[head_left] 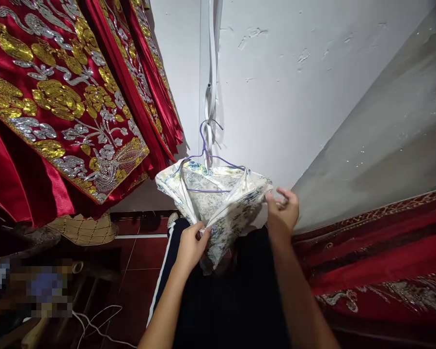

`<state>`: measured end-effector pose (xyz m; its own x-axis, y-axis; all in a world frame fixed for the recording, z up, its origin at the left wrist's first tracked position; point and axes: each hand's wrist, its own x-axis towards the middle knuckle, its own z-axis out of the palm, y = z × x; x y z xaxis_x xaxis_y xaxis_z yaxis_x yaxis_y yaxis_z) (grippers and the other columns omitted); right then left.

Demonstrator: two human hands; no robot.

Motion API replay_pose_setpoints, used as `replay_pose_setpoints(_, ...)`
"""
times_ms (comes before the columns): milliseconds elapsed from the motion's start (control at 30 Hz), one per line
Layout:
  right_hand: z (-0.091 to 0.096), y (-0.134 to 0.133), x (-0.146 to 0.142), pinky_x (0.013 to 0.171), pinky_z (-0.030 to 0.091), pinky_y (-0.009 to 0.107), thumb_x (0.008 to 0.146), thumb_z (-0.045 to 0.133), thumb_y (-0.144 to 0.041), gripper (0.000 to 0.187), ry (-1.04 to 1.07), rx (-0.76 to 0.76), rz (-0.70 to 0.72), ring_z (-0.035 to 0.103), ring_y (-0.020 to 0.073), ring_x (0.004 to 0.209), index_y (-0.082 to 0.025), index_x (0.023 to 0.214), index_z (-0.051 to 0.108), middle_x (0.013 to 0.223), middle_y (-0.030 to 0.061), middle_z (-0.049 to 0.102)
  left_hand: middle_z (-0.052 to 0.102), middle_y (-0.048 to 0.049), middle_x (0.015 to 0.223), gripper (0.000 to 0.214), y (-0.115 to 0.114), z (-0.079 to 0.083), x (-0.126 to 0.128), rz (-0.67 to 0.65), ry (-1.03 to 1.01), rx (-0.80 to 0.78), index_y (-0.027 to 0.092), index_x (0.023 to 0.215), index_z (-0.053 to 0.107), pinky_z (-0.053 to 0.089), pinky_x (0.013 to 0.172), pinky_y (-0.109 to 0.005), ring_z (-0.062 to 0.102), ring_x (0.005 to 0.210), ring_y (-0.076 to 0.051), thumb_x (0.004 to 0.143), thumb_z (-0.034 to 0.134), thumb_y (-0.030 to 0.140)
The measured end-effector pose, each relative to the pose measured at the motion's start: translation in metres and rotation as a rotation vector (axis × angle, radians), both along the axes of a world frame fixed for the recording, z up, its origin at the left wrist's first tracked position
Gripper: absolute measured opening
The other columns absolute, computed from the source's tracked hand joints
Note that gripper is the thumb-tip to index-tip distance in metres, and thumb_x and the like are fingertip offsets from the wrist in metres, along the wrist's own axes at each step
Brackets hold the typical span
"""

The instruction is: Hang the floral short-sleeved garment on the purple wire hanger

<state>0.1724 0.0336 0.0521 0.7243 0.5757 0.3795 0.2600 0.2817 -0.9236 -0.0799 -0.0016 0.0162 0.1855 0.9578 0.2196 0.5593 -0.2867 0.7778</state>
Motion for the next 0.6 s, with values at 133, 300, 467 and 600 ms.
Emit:
replay_pose_setpoints(133, -0.055, -0.058, -0.051, 0.076, 0.049, 0.03, 0.086, 0.066, -0.047, 0.033, 0.019, -0.149, 0.271, 0.06, 0.0175, 0.082, -0.017, 0.1, 0.063, 0.093, 0.0051, 0.064, 0.039, 0.0039, 0.061, 0.037, -0.014, -0.001, -0.007, 0.016, -0.061, -0.046, 0.02, 0.077, 0.052, 0.029, 0.059, -0.025, 0.041, 0.059, -0.014, 0.102, 0.043, 0.046)
replay_pose_setpoints(300, -0.072, -0.076, -0.096, 0.078, 0.049, 0.03, 0.092, 0.057, -0.047, 0.03, -0.107, -0.427, 0.956, 0.062, 0.0181, 0.085, -0.018, 0.098, 0.065, 0.092, 0.0036, 0.067, 0.063, -0.0033, 0.086, 0.027, -0.025, 0.002, 0.004, 0.009, -0.076, 0.004, 0.02, 0.092, 0.062, 0.04, 0.075, -0.029, 0.057, 0.083, -0.019, 0.102, 0.045, 0.037)
replay_pose_setpoints(467, -0.062, -0.061, -0.095, 0.07, 0.045, 0.027, 0.091, 0.058, -0.049, 0.034, -0.108, -0.416, 0.998, 0.057, 0.0167, 0.075, -0.017, 0.082, 0.063, 0.078, 0.002, 0.062, 0.066, -0.0048, 0.094, 0.021, -0.033, 0.001, 0.007, -0.034, -0.076, 0.015, 0.022, 0.1, 0.064, 0.042, 0.081, -0.032, 0.058, 0.091, -0.022, 0.102, 0.046, 0.032)
replay_pose_setpoints(600, -0.061, -0.067, -0.09, 0.069, 0.044, 0.028, 0.093, 0.055, -0.05, 0.038, -0.074, -0.376, 0.913, 0.056, 0.0174, 0.071, -0.018, 0.073, 0.061, 0.071, 0.0027, 0.061, 0.065, -0.0058, 0.091, 0.022, -0.033, 0.007, 0.006, -0.061, 0.021, 0.064, 0.022, 0.098, 0.066, 0.043, 0.082, -0.034, 0.056, 0.093, -0.024, 0.101, 0.048, 0.034)
